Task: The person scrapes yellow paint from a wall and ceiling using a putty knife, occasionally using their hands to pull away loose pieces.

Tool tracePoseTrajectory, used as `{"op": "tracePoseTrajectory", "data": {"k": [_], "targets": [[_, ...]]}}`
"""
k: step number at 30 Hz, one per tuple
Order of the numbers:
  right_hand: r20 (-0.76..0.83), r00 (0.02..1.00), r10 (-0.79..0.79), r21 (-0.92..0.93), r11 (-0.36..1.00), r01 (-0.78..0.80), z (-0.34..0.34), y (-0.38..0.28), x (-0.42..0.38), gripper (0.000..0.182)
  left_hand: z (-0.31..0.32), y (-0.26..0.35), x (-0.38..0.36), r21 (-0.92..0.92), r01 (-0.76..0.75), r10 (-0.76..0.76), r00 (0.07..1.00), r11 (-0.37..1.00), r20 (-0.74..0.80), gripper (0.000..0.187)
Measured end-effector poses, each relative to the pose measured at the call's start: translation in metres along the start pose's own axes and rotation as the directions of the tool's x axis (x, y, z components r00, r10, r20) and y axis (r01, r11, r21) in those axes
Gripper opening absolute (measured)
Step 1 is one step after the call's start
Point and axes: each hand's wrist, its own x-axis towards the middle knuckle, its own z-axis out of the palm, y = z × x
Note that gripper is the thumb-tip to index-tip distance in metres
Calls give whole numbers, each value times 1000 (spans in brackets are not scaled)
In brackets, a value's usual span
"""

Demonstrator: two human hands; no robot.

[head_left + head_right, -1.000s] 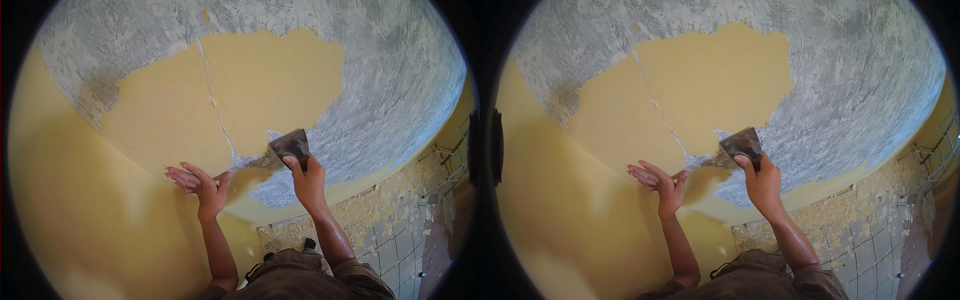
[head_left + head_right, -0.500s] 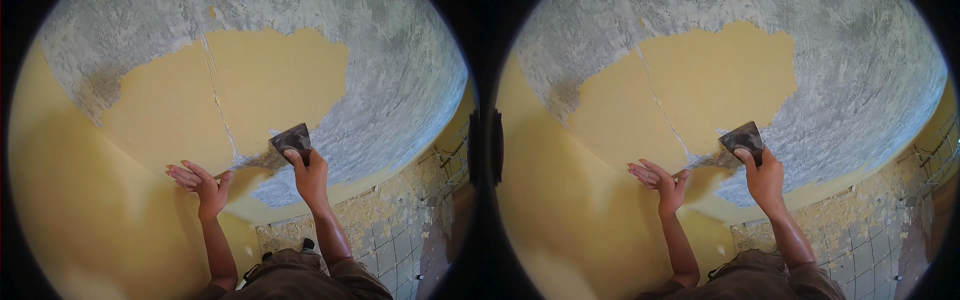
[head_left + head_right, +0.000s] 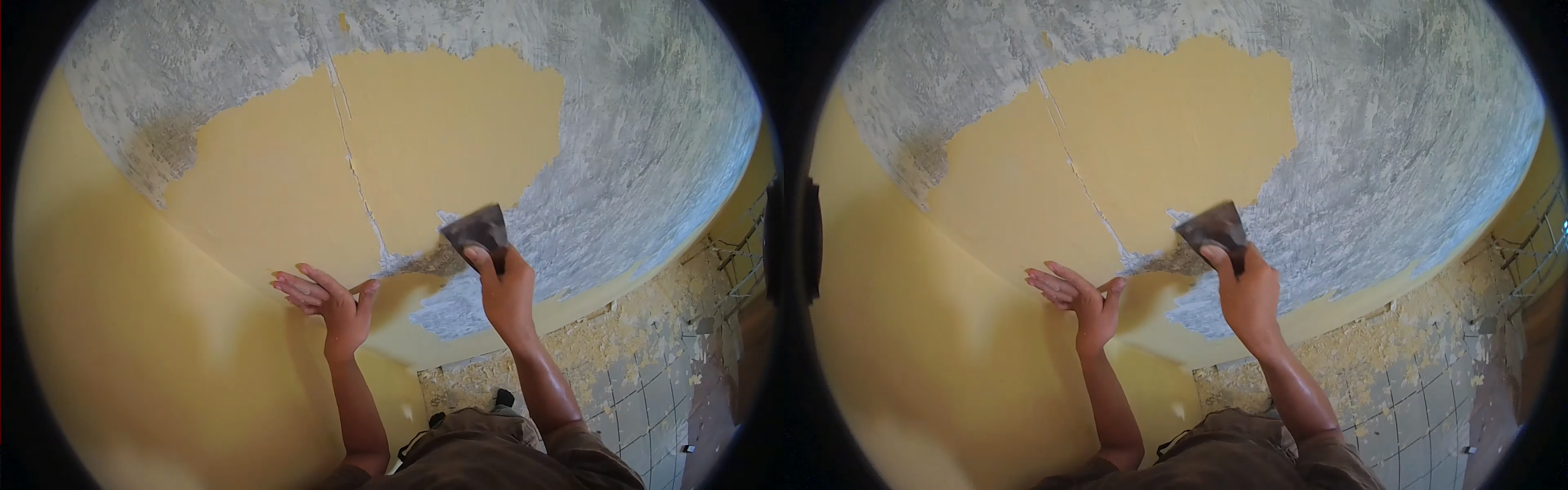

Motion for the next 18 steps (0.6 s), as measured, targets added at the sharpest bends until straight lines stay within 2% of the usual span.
{"op": "tracePoseTrajectory", "data": {"k": [3, 6, 8, 9, 13, 15, 18], "targets": [[0, 997, -74, -26, 997, 74, 3, -7, 6, 35, -2, -1, -2, 15, -5, 5, 1000, 1000, 4, 123], [39, 999, -9, 6, 1000, 8, -2, -5, -4, 36, -2, -1, -6, 16, 15, -15, 1000, 1000, 17, 123], [-28, 998, -62, 96, 993, 64, -3, 9, -2, 37, 0, -1, 1, 6, 10, -10, 1000, 1000, 13, 123], [-5, 1000, -14, -28, 999, 14, -5, 6, 0, 37, 0, -1, -1, 16, 1, -1, 1000, 1000, 4, 123], [-11, 996, -91, -51, 995, 90, 1, -11, 7, 37, -1, 0, -2, 2, 13, -13, 1000, 1000, 10, 123], [72, 997, 38, -18, 999, -36, -5, -18, 1, 37, 0, 1, -1, 19, -7, 7, 1000, 1000, -10, 122], [18, 1000, -8, 28, 1000, 7, -5, 6, -1, 38, 0, -1, -3, 66, -2, 2, 1000, 998, -5, 121]]}}
